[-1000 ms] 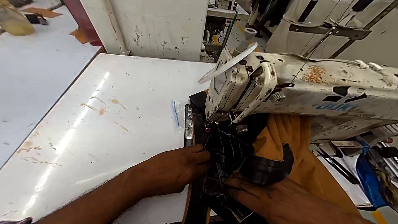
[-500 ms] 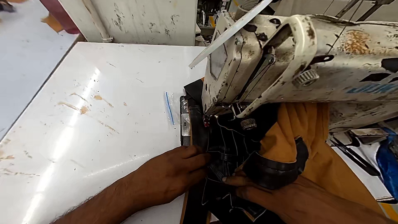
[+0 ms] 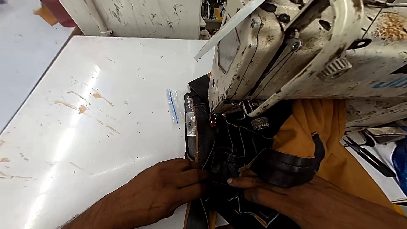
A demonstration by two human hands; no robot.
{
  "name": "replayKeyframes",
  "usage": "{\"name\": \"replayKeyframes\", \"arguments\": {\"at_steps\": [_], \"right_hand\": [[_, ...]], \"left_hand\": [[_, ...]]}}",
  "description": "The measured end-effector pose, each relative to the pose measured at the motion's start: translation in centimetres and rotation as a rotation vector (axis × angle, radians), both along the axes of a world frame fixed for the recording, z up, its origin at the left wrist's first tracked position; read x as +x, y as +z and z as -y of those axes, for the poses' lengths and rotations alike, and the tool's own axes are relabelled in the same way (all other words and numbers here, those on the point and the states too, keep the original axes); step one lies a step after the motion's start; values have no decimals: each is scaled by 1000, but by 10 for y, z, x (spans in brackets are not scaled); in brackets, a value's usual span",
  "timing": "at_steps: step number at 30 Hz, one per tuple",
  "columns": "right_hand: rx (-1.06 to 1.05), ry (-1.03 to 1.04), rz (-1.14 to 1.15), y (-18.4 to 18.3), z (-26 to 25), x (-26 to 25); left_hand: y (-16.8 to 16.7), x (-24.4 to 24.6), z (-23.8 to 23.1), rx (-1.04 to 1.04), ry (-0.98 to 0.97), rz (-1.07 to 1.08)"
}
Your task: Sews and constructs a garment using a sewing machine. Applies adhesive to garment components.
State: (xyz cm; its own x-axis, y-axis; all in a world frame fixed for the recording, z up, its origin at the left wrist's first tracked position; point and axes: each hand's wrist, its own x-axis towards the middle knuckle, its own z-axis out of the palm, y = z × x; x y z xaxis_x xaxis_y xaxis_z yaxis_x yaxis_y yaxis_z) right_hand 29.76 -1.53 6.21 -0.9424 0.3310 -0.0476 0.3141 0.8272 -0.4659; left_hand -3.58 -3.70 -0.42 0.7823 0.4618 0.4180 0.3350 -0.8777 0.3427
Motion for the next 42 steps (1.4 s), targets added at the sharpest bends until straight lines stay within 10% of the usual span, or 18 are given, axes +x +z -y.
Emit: {"name": "replayKeyframes", "arguments": {"at_steps": [17,42], "right_hand": [[425,138,167,-2,29,-22],[306,9,129,-13,28,-16]], "left_hand": [[2,11,6,98,8,-87],[4,16,25,-38,214,-63]]}}
